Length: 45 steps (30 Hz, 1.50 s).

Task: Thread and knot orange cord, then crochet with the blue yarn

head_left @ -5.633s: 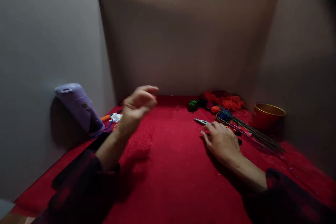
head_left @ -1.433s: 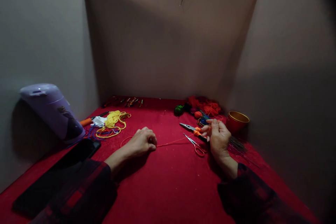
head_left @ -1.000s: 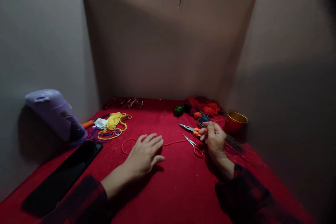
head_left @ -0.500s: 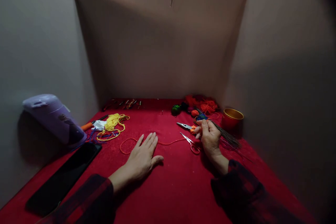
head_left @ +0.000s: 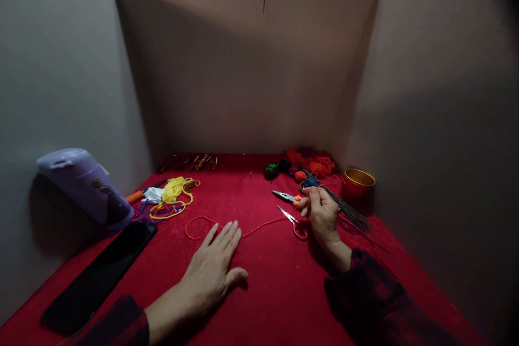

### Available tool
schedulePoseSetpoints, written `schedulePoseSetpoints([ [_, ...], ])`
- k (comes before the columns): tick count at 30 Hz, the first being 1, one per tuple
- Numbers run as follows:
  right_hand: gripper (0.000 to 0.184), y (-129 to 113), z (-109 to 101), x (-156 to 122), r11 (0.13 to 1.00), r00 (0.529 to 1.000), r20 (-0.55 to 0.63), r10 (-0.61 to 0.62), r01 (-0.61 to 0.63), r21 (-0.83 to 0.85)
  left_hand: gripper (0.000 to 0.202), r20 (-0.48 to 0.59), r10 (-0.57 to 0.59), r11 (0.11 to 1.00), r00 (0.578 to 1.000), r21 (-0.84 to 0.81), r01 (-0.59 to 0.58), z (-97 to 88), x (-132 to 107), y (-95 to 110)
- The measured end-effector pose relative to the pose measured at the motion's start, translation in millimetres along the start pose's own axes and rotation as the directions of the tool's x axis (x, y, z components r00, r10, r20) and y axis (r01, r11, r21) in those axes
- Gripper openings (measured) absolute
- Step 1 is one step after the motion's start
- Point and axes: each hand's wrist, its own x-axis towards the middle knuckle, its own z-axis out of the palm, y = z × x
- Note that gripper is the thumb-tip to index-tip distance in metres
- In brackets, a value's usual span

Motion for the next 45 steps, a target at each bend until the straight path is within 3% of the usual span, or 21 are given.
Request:
schedulePoseSetpoints([
  [9,0.031,1,0,0,1.000,1.000,0.013,-0.006,0.006,-0.009,0.077,0.042,-0.030,0.999,0.999,-0.035,0.031,-1.5,-3,2],
  [12,0.031,1,1,-1,1.000,1.000,0.024,-0.008,0.008,-0.004,0.065,0.065,-0.031,0.994,0.997,-0.098,0.037,-10.7,-5,-4],
  [17,0.030,3,1,-1,1.000,0.999,0.037,-0.005,0.004,0.017,0.050,-0.132,-0.137,0.986,0.982,-0.113,0.122,-29.3,-3,-19],
  [19,0.030,4,0,0,1.000,0.999,0.037,0.000,-0.001,0.022,0.046,-0.147,-0.145,0.986,0.978,-0.099,0.131,-30.1,-6,-16],
  [22,0.030,3,0,-1,1.000,0.999,0.033,0.003,-0.004,0.025,0.047,-0.055,-0.043,0.994,0.998,-0.102,0.038,-23.7,-11,-3],
  [25,0.030,2,0,-1,1.000,0.999,0.037,-0.004,0.004,0.009,0.065,0.067,0.034,0.993,0.997,-0.116,-0.026,-15.2,-10,10],
  [30,0.029,0,0,-1,1.000,0.999,0.033,-0.007,0.007,-0.010,0.086,0.150,0.078,0.985,0.986,-0.166,-0.052,-11.2,0,7],
  [34,0.029,0,1,-1,1.000,1.000,0.025,-0.008,0.009,-0.009,0.073,0.171,0.043,0.978,0.984,-0.206,-0.007,-21.2,17,-2],
  [37,0.029,0,2,-1,1.000,1.000,0.025,0.008,-0.008,0.002,0.068,0.019,-0.097,0.985,0.995,-0.143,0.099,-22.1,42,-1],
  [40,0.029,-1,1,-2,1.000,0.999,0.037,0.017,-0.017,0.020,0.068,-0.096,-0.146,0.988,0.985,-0.073,0.140,-8.7,70,1],
  [45,0.032,-4,1,-1,0.999,0.999,0.028,0.026,-0.027,0.021,0.070,-0.075,-0.191,0.982,0.979,-0.005,0.191,18.8,106,-3],
])
